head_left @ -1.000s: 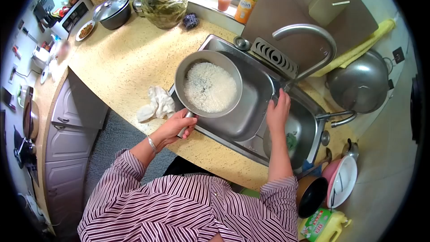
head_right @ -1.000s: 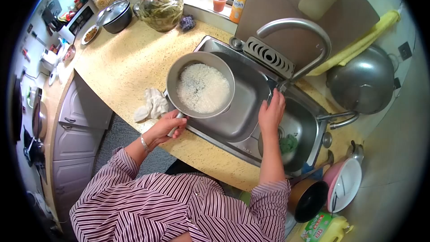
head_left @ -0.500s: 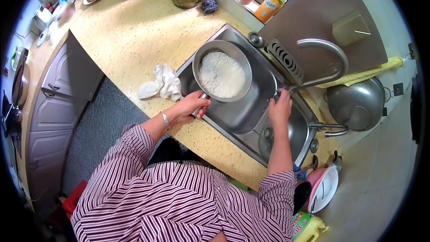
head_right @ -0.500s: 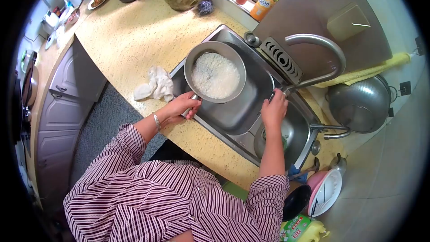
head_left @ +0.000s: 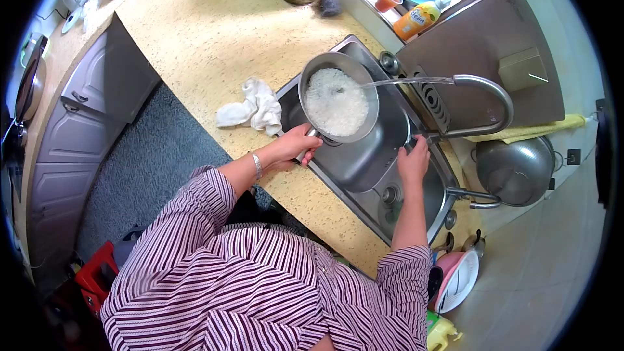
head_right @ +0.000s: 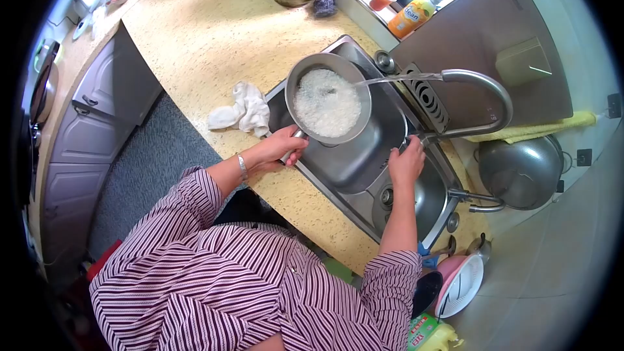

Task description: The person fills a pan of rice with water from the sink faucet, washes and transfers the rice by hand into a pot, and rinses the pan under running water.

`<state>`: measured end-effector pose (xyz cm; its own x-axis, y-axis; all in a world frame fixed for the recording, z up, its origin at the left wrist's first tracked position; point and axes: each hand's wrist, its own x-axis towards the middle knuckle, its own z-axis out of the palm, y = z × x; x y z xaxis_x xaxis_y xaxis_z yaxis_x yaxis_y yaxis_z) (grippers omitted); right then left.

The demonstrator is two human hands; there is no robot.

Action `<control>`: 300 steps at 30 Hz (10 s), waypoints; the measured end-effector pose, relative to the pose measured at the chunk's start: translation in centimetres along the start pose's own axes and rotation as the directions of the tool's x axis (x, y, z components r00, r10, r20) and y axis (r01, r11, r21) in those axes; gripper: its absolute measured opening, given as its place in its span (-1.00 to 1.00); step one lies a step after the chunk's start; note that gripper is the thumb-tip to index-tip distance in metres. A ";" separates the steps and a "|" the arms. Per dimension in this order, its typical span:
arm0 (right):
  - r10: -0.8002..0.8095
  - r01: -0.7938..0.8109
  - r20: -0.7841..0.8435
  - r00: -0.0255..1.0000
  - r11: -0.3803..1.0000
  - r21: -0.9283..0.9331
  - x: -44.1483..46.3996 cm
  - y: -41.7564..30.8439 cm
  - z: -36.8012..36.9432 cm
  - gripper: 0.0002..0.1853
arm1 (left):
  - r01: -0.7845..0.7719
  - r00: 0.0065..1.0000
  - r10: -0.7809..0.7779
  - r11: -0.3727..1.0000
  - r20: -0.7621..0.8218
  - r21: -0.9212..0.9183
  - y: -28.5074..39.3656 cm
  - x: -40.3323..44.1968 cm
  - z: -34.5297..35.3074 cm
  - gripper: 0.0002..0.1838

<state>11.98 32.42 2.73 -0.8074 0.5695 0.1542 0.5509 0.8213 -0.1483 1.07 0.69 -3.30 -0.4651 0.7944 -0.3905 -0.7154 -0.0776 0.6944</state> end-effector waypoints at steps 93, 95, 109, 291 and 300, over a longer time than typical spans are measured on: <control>-0.091 0.089 0.030 0.995 0.994 0.060 -10.9 3.0 -5.6 -0.39 | 0.179 0.975 -0.187 0.981 0.124 0.072 1.0 -0.2 0.3 -0.80; 0.016 -0.033 -0.121 0.992 0.989 -0.146 -15.2 4.9 -9.4 -0.38 | 0.185 0.971 -0.191 0.981 0.141 0.058 0.9 -0.3 -0.1 -0.82; 0.522 -0.518 -0.056 0.851 0.853 0.072 -33.9 15.0 -12.0 -0.65 | 0.163 0.967 -0.177 0.983 0.181 0.090 1.2 -0.2 -0.3 -0.83; -0.175 0.065 0.151 0.973 0.833 0.549 -10.9 -14.0 -2.4 -0.73 | 0.330 0.833 -0.474 0.839 0.286 0.432 7.2 -7.5 6.7 -0.81; 0.054 -0.478 0.512 0.857 0.452 0.753 -8.8 -12.7 -5.3 -0.85 | 0.355 0.829 -0.467 0.865 0.307 0.355 6.4 -7.5 6.0 -0.78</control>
<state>13.19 17.16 8.43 -0.7705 0.5147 -0.3761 0.4763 0.0727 -0.8763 3.05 -2.17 7.71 0.1082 0.8800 -0.4624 -0.5990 0.4289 0.6762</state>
